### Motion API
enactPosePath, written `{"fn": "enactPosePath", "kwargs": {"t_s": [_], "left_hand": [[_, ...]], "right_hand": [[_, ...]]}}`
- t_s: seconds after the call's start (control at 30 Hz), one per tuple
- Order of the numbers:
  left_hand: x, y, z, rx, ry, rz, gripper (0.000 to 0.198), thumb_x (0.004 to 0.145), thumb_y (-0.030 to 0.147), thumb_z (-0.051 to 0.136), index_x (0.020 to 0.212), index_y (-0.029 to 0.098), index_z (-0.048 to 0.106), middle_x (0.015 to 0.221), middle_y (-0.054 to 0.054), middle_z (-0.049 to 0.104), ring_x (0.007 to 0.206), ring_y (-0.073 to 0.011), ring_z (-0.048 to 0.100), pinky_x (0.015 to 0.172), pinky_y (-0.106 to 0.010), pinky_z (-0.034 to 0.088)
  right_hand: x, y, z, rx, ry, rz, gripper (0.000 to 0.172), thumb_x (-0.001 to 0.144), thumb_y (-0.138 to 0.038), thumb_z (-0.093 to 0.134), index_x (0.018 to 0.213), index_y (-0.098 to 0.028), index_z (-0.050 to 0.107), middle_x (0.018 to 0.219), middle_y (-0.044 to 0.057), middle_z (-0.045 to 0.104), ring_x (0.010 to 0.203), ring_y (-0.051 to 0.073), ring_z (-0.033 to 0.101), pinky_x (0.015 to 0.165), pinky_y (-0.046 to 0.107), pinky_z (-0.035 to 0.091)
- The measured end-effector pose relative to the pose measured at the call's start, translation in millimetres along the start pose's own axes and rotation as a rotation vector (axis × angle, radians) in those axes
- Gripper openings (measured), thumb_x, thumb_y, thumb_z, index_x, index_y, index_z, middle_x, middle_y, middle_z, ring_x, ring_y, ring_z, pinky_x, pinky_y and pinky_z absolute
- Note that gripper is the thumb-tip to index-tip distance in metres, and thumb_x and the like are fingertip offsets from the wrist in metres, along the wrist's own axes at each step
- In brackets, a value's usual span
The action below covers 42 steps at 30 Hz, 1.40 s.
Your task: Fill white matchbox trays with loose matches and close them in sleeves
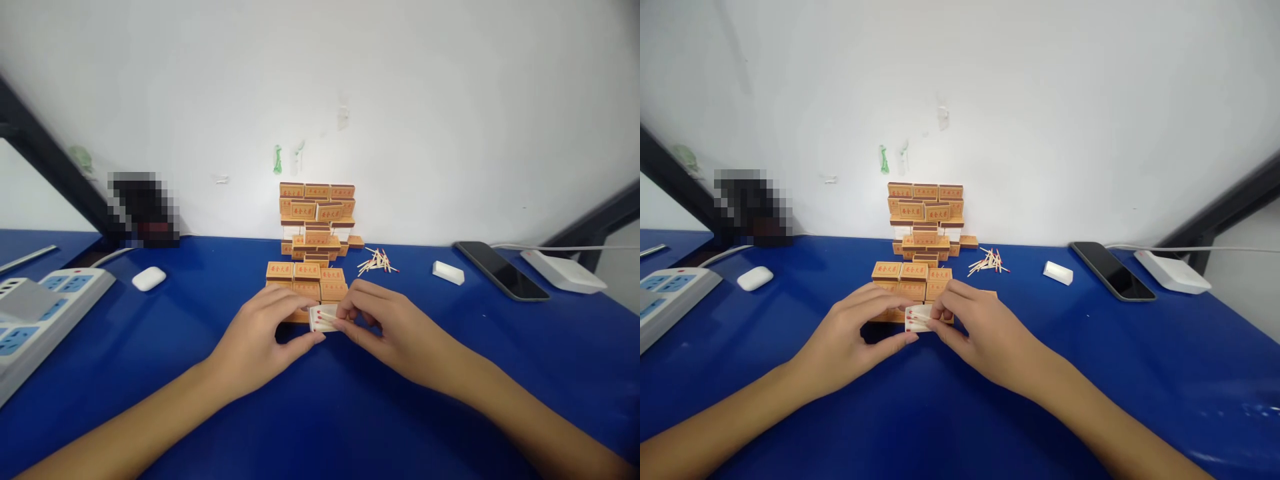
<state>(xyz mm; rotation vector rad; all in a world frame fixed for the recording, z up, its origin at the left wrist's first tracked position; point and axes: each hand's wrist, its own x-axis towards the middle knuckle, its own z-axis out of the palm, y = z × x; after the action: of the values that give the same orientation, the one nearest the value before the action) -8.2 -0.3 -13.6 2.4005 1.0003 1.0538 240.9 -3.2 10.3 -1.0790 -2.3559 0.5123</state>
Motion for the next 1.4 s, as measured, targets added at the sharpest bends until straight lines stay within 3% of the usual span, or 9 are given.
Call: {"fn": "enactPosePath", "kwargs": {"t_s": [0.17,0.43,0.7,0.93,1.13,1.4], "left_hand": [[-1.1,-0.4,1.7,0.015,-0.020,0.036,0.030,0.091,0.025,0.083,0.119,0.023,0.073,0.112,-0.005,0.079,0.103,-0.0244,0.072,0.091,-0.042,0.059],[-0.5,0.6,2.8,0.000,-0.019,0.057,0.031,0.092,0.026,0.082,0.121,0.024,0.071,0.114,-0.006,0.079,0.103,-0.0246,0.074,0.092,-0.042,0.060],[-3.7,2.8,5.1,-0.013,-0.050,0.099,0.032,0.092,0.029,0.082,0.121,0.023,0.069,0.114,-0.007,0.078,0.104,-0.0244,0.073,0.094,-0.042,0.060],[-3.5,3.8,6.5,-0.026,-0.095,0.124,0.034,0.093,0.029,0.081,0.124,0.022,0.068,0.112,-0.007,0.078,0.104,-0.0245,0.071,0.092,-0.042,0.060],[-5.9,2.7,7.8,-0.024,-0.102,0.137,0.033,0.094,0.028,0.080,0.123,0.022,0.066,0.115,-0.006,0.077,0.105,-0.0240,0.070,0.092,-0.040,0.057],[-4.2,5.1,6.2,-0.018,-0.109,0.138,0.031,0.094,0.027,0.080,0.122,0.022,0.066,0.115,-0.005,0.077,0.105,-0.0223,0.069,0.093,-0.039,0.057]], "right_hand": [[-2.9,0.2,-3.5,-0.101,-0.034,-0.015,0.009,0.098,-0.014,0.062,0.094,-0.021,0.066,0.097,0.004,0.067,0.080,0.017,0.064,0.068,0.029,0.049],[-4.9,-1.3,-2.7,-0.091,-0.041,-0.031,0.008,0.103,-0.021,0.063,0.105,-0.022,0.071,0.102,0.006,0.067,0.081,0.017,0.065,0.069,0.030,0.049],[-7.6,-4.5,2.2,0.068,-0.101,-0.049,0.012,0.105,-0.023,0.061,0.108,-0.024,0.073,0.105,0.004,0.065,0.084,0.015,0.065,0.075,0.030,0.052],[-8.0,-7.6,4.4,0.172,-0.168,0.013,0.011,0.095,-0.011,0.063,0.094,-0.022,0.063,0.095,0.001,0.063,0.078,0.014,0.064,0.070,0.027,0.054],[-9.2,-9.0,1.7,0.042,-0.217,-0.017,0.009,0.100,-0.016,0.062,0.103,-0.022,0.069,0.104,0.004,0.063,0.082,0.015,0.065,0.072,0.030,0.053],[-8.4,-10.1,3.4,0.049,-0.164,-0.044,0.011,0.095,-0.009,0.064,0.097,-0.019,0.067,0.098,0.002,0.062,0.078,0.013,0.064,0.071,0.027,0.051]]}}
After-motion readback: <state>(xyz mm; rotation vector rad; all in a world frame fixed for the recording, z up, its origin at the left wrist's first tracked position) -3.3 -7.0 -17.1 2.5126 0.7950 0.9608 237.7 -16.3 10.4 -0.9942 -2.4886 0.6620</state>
